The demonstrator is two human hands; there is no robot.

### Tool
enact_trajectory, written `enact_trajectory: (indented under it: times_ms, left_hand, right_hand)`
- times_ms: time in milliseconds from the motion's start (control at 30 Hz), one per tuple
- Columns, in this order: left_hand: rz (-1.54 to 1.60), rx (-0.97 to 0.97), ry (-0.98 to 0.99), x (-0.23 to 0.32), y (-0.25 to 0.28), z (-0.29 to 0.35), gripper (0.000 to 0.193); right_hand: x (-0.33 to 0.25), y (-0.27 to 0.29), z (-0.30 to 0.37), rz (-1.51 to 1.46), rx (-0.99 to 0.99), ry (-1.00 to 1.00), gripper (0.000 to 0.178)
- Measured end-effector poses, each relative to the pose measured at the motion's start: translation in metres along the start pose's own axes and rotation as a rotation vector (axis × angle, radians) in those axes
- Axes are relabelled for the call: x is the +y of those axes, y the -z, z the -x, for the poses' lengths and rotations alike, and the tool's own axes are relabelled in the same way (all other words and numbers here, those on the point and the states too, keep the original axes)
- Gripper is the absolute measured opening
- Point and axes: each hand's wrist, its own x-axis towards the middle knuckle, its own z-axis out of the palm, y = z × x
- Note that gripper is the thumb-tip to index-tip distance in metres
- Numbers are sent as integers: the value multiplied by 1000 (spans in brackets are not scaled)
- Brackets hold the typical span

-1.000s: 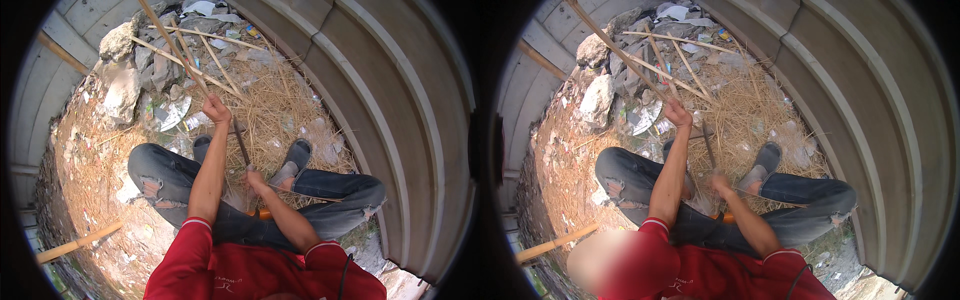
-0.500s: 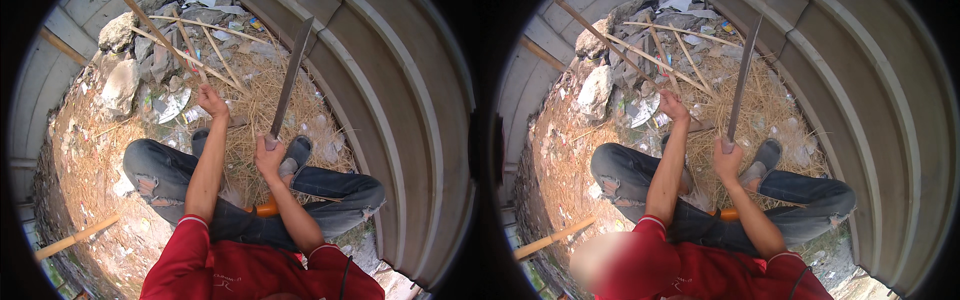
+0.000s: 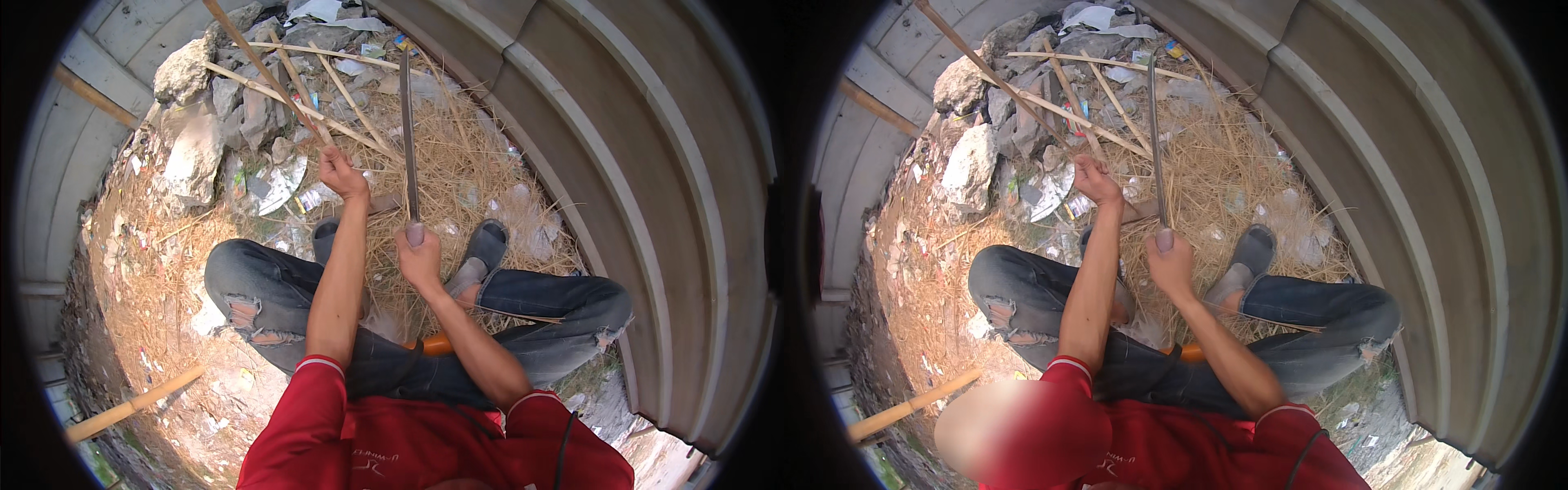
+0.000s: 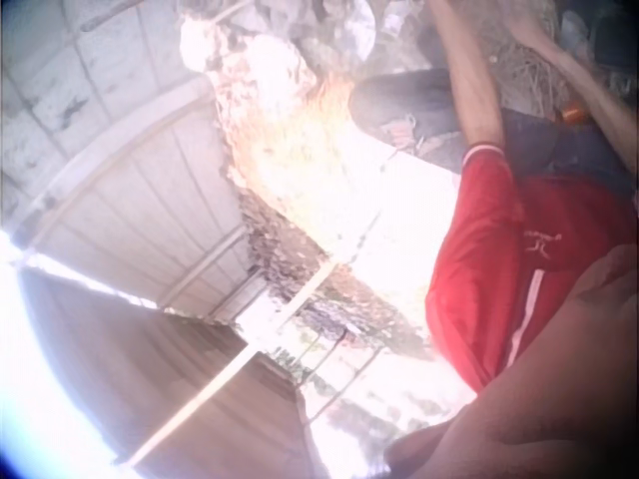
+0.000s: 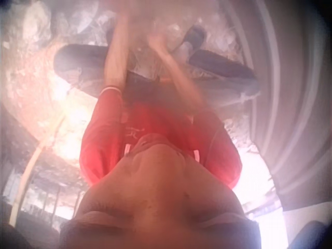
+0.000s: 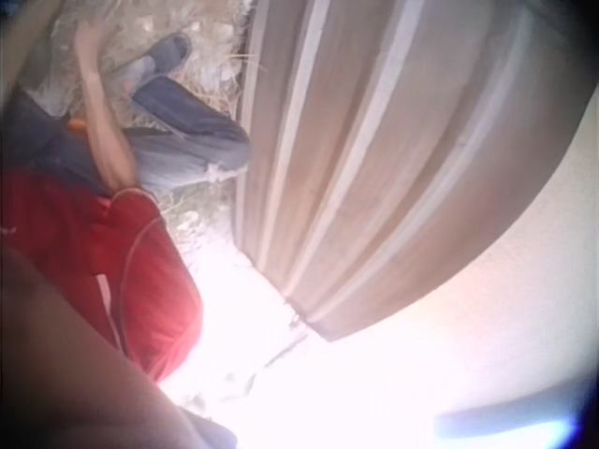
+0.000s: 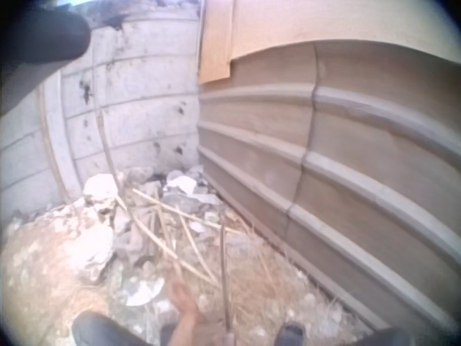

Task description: The person sits cross-legged on a straw-covered floor and uses a blue utility knife to shave the surface of a long bamboo stick. They repeatedly scrape the stick to remove the outer layer, creating thin shavings that fall onto the ground. The person holds the stick with their left hand and manipulates the knife with their right hand.

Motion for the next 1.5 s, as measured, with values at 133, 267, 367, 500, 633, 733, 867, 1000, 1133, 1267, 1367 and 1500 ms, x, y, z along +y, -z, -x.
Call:
enact_trajectory:
  times_ms: [133, 267, 367, 500, 633, 733, 867, 1000, 1133, 1267, 1367, 1500]
  left_hand:
    - [87, 8, 20, -5, 8, -4, 50]
    - [71, 49, 60, -1, 8, -7, 53]
    - [12, 133, 76, -5, 32, -20, 55]
    - [34, 159, 63, -14, 31, -30, 56]
    - [120, 119, 98, -8, 23, -13, 55]
    - [185, 117, 152, -8, 21, -6, 54]
    - [242, 114, 216, -19, 28, -12, 56]
    - [215, 97, 269, -11, 26, -19, 62]
    - [186, 132, 290, -14, 30, -17, 64]
    - [170, 141, 290, -14, 31, -18, 66]
    - [209, 170, 291, -14, 37, -24, 65]
    - [174, 283, 236, 1, 34, -29, 58]
  right_hand:
    - [30, -25, 31, -141, 144, -53, 32]
    - [167, -36, 34, 232, -142, -293, 31]
    - [136, -10, 15, 32, -218, -572, 37]
    - [85, 46, -18, 39, -12, -359, 35]
    - [-9, 73, -24, -252, 175, -51, 41]
    - [-28, 48, -14, -443, 220, 85, 37]
    - [71, -14, 44, 55, 12, 62, 25]
    - [146, -40, 51, 125, -175, -375, 30]
    - [67, -17, -1, 28, -68, -261, 27]
    - [23, -7, -24, -210, 84, 6, 23]
    - [35, -23, 5, -161, 99, 30, 28]
    - [122, -35, 68, 119, -138, -175, 25]
